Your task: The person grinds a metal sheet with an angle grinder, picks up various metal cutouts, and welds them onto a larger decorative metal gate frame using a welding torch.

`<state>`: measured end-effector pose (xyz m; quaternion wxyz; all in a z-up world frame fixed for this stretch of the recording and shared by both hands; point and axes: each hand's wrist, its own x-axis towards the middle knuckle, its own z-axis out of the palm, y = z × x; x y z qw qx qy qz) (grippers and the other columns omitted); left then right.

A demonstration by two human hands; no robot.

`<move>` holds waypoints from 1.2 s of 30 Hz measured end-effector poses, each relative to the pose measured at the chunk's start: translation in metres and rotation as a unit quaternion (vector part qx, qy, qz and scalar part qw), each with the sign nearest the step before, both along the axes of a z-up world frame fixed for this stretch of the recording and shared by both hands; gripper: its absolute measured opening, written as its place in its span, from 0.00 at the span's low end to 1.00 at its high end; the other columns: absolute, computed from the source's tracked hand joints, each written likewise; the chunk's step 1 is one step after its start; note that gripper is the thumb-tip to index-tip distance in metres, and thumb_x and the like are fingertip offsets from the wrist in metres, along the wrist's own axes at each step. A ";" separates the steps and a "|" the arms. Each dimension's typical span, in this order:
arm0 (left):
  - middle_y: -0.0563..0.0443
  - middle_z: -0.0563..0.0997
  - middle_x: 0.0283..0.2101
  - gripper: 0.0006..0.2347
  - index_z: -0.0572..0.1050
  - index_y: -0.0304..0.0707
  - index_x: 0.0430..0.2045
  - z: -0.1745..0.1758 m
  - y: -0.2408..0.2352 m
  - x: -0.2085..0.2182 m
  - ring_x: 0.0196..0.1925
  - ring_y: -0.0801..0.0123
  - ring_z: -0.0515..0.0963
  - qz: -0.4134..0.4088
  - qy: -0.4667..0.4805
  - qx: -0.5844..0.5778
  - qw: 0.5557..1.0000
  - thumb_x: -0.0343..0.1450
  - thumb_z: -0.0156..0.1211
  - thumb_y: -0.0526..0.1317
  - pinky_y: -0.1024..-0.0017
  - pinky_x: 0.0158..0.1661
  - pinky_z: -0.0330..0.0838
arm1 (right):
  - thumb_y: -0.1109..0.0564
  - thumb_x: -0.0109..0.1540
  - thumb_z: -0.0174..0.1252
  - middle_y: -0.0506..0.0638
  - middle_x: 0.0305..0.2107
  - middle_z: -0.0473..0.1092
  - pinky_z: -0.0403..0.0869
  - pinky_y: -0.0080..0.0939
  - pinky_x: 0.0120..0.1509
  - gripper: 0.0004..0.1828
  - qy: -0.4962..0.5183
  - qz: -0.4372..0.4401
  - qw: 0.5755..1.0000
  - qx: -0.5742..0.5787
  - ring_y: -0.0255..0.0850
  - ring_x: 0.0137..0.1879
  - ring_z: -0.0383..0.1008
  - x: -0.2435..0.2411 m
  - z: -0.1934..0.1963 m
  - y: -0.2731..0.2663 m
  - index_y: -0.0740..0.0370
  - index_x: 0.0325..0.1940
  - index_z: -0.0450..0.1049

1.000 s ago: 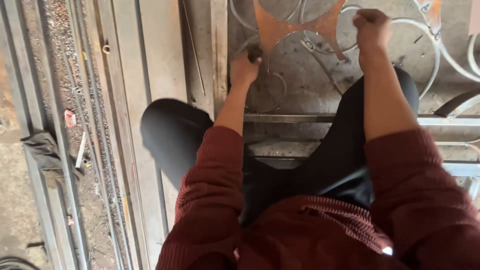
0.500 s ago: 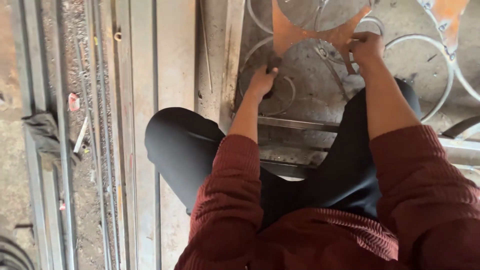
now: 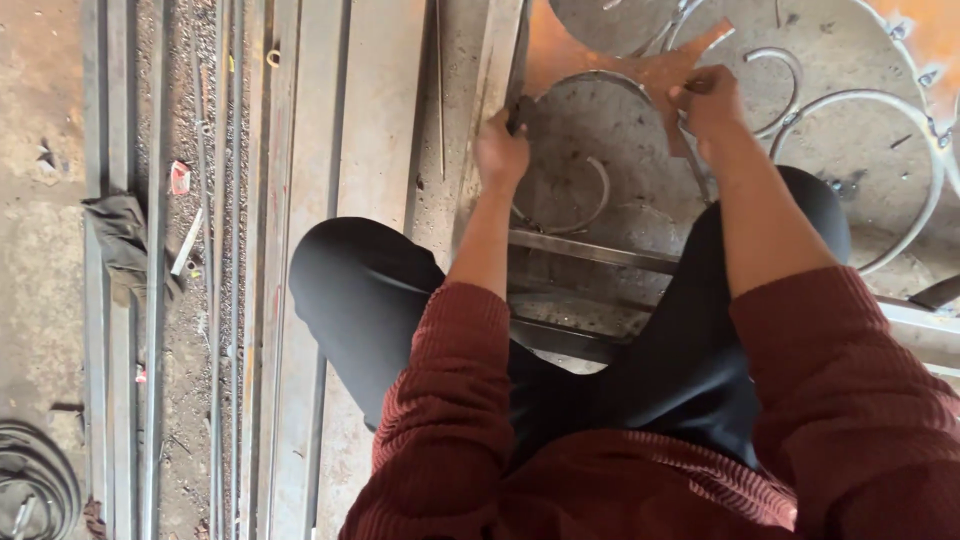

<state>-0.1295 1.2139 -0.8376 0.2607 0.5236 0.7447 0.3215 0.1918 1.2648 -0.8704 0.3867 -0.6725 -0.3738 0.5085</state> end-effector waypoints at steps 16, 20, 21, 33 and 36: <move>0.35 0.82 0.42 0.13 0.78 0.31 0.44 0.045 0.018 -0.031 0.44 0.41 0.83 0.158 -0.014 0.223 0.962 0.66 0.58 0.28 0.56 0.45 0.78 | 0.60 0.57 0.70 0.54 0.38 0.77 0.76 0.36 0.43 0.21 -0.073 -0.051 0.995 -0.047 0.38 0.42 0.79 -0.018 0.009 0.009 0.68 0.53 0.75; 0.35 0.83 0.41 0.12 0.80 0.34 0.43 0.030 0.020 -0.028 0.44 0.41 0.84 0.141 -0.027 0.187 0.972 0.66 0.58 0.29 0.56 0.45 0.78 | 0.59 0.62 0.69 0.53 0.38 0.77 0.73 0.36 0.43 0.16 -0.003 -0.034 0.998 -0.045 0.37 0.41 0.76 -0.019 0.026 0.007 0.71 0.51 0.80; 0.35 0.83 0.41 0.12 0.80 0.34 0.42 0.029 0.022 -0.028 0.44 0.41 0.84 0.135 -0.032 0.174 0.975 0.66 0.58 0.29 0.56 0.45 0.78 | 0.59 0.61 0.68 0.53 0.38 0.77 0.73 0.37 0.43 0.16 0.004 -0.042 0.997 -0.057 0.37 0.40 0.76 -0.021 0.030 0.009 0.71 0.51 0.79; 0.33 0.80 0.43 0.13 0.79 0.36 0.45 0.007 0.027 -0.020 0.44 0.39 0.82 0.119 -0.031 0.125 0.984 0.67 0.59 0.32 0.55 0.45 0.76 | 0.65 0.65 0.59 0.58 0.46 0.75 0.82 0.49 0.53 0.17 0.225 -0.053 0.969 -0.087 0.46 0.48 0.82 -0.036 0.079 0.008 0.70 0.58 0.67; 0.34 0.82 0.41 0.12 0.80 0.36 0.46 0.017 0.029 -0.023 0.44 0.42 0.82 0.127 -0.034 0.115 0.985 0.68 0.61 0.33 0.57 0.46 0.76 | 0.65 0.69 0.56 0.57 0.46 0.75 0.81 0.47 0.53 0.14 0.260 -0.016 0.964 -0.063 0.45 0.48 0.80 -0.017 0.084 0.010 0.72 0.59 0.70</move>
